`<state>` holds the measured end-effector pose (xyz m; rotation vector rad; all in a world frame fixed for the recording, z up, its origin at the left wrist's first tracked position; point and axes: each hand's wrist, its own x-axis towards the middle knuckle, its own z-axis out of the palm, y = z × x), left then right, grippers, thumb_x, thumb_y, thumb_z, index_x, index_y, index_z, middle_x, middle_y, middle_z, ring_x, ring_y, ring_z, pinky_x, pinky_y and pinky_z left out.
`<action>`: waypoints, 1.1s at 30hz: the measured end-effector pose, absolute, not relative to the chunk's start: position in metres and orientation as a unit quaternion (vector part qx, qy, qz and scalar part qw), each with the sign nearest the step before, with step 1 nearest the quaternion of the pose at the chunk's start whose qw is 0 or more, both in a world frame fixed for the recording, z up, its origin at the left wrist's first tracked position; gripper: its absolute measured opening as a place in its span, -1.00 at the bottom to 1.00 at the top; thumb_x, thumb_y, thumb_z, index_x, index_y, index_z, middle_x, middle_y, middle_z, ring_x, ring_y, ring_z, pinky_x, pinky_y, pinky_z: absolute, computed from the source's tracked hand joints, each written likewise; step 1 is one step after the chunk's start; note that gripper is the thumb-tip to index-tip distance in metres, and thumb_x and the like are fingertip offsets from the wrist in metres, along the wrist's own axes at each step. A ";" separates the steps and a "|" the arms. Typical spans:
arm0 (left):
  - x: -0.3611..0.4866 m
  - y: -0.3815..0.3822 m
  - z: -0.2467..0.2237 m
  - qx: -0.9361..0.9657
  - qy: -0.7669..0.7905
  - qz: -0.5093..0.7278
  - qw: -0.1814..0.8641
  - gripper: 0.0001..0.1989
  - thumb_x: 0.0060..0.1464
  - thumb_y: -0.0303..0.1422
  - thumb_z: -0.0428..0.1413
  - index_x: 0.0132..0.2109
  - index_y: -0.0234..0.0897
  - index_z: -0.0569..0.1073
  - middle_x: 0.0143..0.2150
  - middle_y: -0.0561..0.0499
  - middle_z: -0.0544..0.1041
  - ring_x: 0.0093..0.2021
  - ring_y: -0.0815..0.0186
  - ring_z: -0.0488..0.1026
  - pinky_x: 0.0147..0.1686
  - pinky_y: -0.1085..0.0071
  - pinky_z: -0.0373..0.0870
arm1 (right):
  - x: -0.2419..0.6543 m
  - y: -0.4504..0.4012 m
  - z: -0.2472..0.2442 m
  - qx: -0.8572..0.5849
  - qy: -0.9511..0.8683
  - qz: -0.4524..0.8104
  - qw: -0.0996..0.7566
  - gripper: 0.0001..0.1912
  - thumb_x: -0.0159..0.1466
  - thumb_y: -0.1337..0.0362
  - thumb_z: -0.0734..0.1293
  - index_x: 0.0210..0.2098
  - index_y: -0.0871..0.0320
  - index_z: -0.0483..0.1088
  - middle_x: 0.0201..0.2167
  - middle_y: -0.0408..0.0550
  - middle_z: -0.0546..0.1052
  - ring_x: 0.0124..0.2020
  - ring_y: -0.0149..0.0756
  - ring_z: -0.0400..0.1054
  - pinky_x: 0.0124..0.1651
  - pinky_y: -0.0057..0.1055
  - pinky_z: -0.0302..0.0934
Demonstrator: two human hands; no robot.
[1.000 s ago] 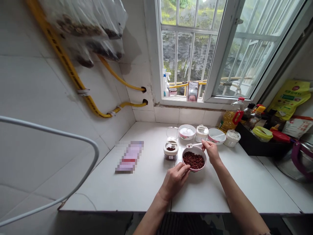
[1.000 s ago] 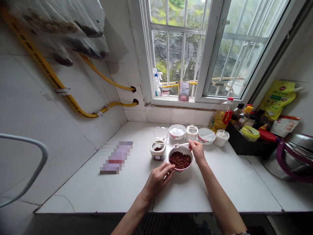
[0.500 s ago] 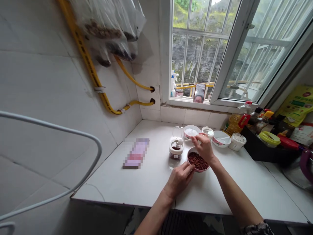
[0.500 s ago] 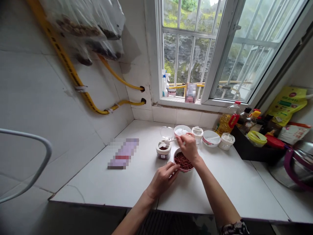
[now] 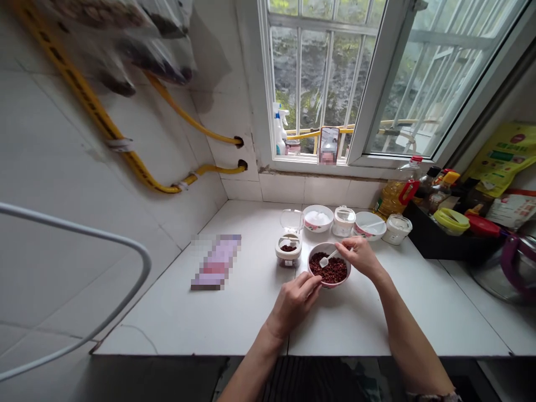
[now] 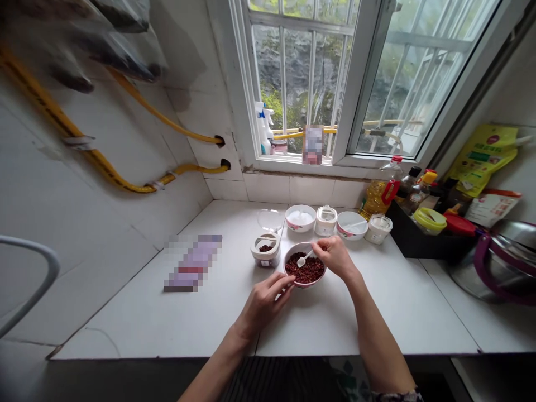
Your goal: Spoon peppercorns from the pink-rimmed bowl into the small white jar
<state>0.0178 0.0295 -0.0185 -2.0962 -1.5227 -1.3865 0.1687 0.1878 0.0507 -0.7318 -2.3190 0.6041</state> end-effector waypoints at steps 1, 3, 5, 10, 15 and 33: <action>0.018 0.029 -0.018 -0.711 -0.514 -0.469 0.100 -0.83 0.30 -0.45 0.01 -0.04 -0.28 0.47 -0.29 -0.03 0.53 -0.35 0.37 0.54 -0.34 0.52 0.51 | 0.165 0.185 0.049 -0.271 -0.881 0.232 0.311 -0.48 0.27 0.05 0.19 -0.73 0.12 0.03 -0.76 -0.24 0.08 -0.63 -0.46 -0.06 -0.52 -0.43 -0.10; 0.017 0.029 -0.019 -0.714 -0.512 -0.467 0.098 -0.82 0.30 -0.45 0.01 -0.03 -0.28 0.47 -0.28 -0.04 0.53 -0.36 0.38 0.53 -0.35 0.52 0.51 | 0.159 0.181 0.047 -0.267 -0.879 0.237 0.315 -0.47 0.27 0.04 0.19 -0.73 0.12 0.02 -0.76 -0.24 0.07 -0.63 -0.47 -0.07 -0.51 -0.44 -0.09; 0.017 0.029 -0.019 -0.715 -0.511 -0.467 0.100 -0.82 0.30 -0.45 0.00 -0.03 -0.28 0.47 -0.27 -0.04 0.53 -0.34 0.37 0.54 -0.35 0.52 0.52 | 0.155 0.179 0.044 -0.270 -0.873 0.247 0.323 -0.46 0.26 0.03 0.20 -0.74 0.12 0.01 -0.76 -0.24 0.06 -0.63 -0.47 -0.09 -0.52 -0.44 -0.10; 0.018 0.029 -0.019 -0.711 -0.513 -0.469 0.102 -0.82 0.30 -0.45 0.01 -0.03 -0.27 0.47 -0.27 -0.04 0.53 -0.37 0.38 0.53 -0.35 0.52 0.52 | 0.156 0.180 0.043 -0.303 -0.838 0.316 0.325 -0.48 0.22 -0.01 0.20 -0.73 0.12 0.05 -0.74 -0.23 0.07 -0.64 -0.48 -0.07 -0.57 -0.45 -0.13; 0.018 0.030 -0.019 -0.713 -0.508 -0.471 0.102 -0.84 0.31 -0.46 0.00 -0.06 -0.29 0.45 -0.28 -0.04 0.53 -0.41 0.39 0.52 -0.37 0.52 0.50 | 0.158 0.185 0.043 -0.321 -0.801 0.384 0.328 -0.50 0.18 -0.07 0.22 -0.72 0.13 0.15 -0.75 -0.21 0.17 -0.65 -0.47 -0.01 -0.58 -0.46 -0.09; 0.018 0.030 -0.020 -0.713 -0.503 -0.477 0.098 -0.84 0.31 -0.45 -0.02 -0.06 -0.30 0.45 -0.29 -0.04 0.52 -0.41 0.39 0.50 -0.38 0.50 0.49 | 0.156 0.188 0.037 -0.349 -0.768 0.395 0.363 -0.49 0.13 -0.06 0.27 -0.77 0.12 0.15 -0.78 -0.20 0.21 -0.68 -0.47 0.04 -0.57 -0.46 -0.04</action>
